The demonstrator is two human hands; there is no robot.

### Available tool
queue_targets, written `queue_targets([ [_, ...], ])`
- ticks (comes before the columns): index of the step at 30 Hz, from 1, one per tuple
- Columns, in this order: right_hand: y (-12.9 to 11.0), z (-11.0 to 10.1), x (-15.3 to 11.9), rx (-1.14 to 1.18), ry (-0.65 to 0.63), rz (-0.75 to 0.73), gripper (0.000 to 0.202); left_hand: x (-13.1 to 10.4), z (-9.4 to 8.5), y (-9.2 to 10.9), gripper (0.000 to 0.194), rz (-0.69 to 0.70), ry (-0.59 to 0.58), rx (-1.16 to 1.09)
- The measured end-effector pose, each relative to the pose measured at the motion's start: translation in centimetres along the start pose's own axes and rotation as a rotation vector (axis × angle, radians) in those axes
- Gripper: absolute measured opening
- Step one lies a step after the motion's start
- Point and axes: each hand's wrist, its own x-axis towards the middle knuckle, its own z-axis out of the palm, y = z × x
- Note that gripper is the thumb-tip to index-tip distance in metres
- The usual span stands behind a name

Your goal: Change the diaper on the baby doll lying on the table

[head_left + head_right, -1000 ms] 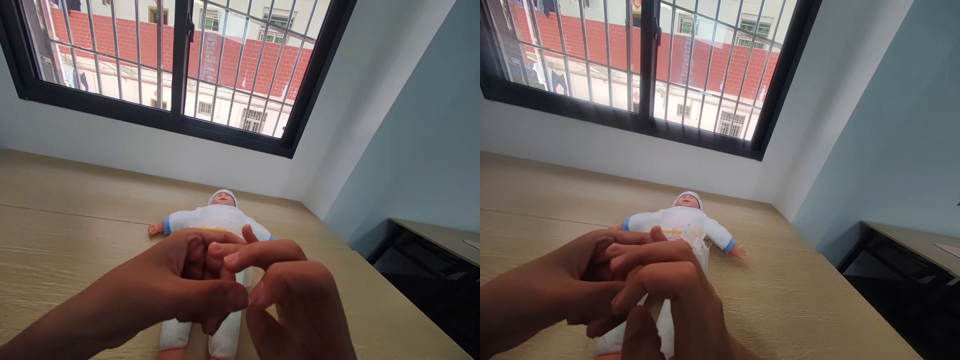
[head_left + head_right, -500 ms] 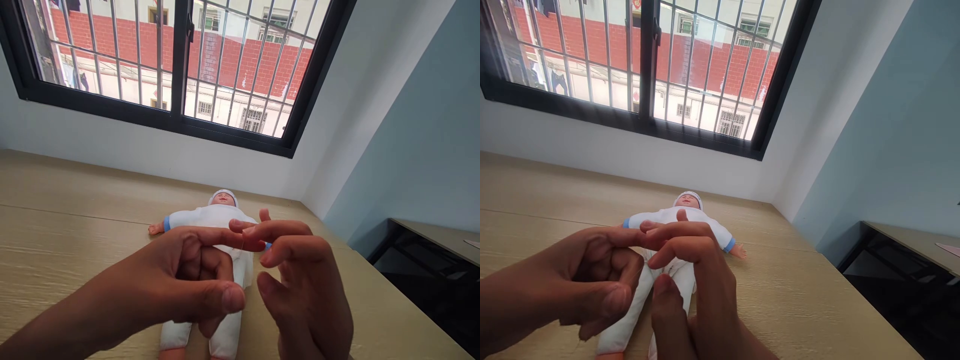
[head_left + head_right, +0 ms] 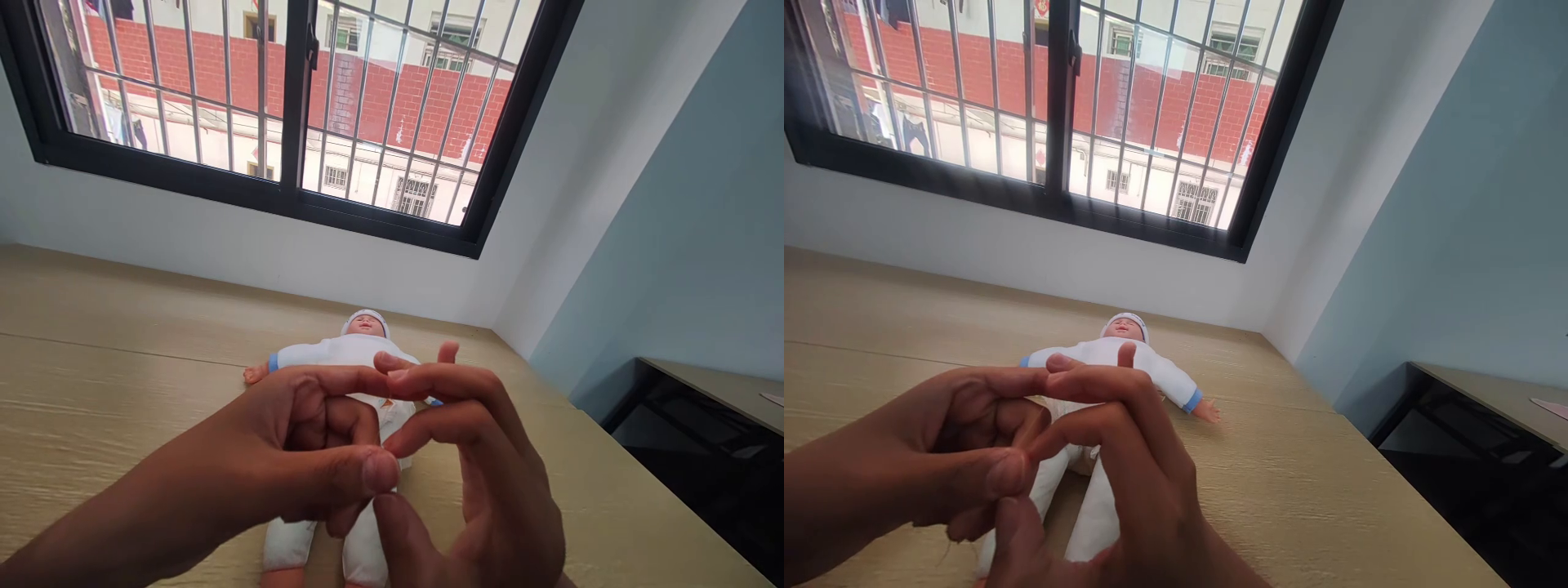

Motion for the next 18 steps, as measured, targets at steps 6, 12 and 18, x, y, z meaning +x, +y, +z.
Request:
queue_targets([
  [6,0.2,0.7,-0.8,-0.065,0.064,-0.020,0.013,-0.2,0.1,-0.1,0.057,0.001,0.018,-0.023],
  [12,-0.2,1.1,-1.5,-0.010,0.089,0.075,0.018,-0.3,0.1,0.0,0.062,-0.018,0.019,0.004],
  [18,-0.3,1.2,-1.2,-0.037,0.092,0.035,0.017,-0.1,0.1,0.1,0.063,-0.030,0.032,0.015],
])
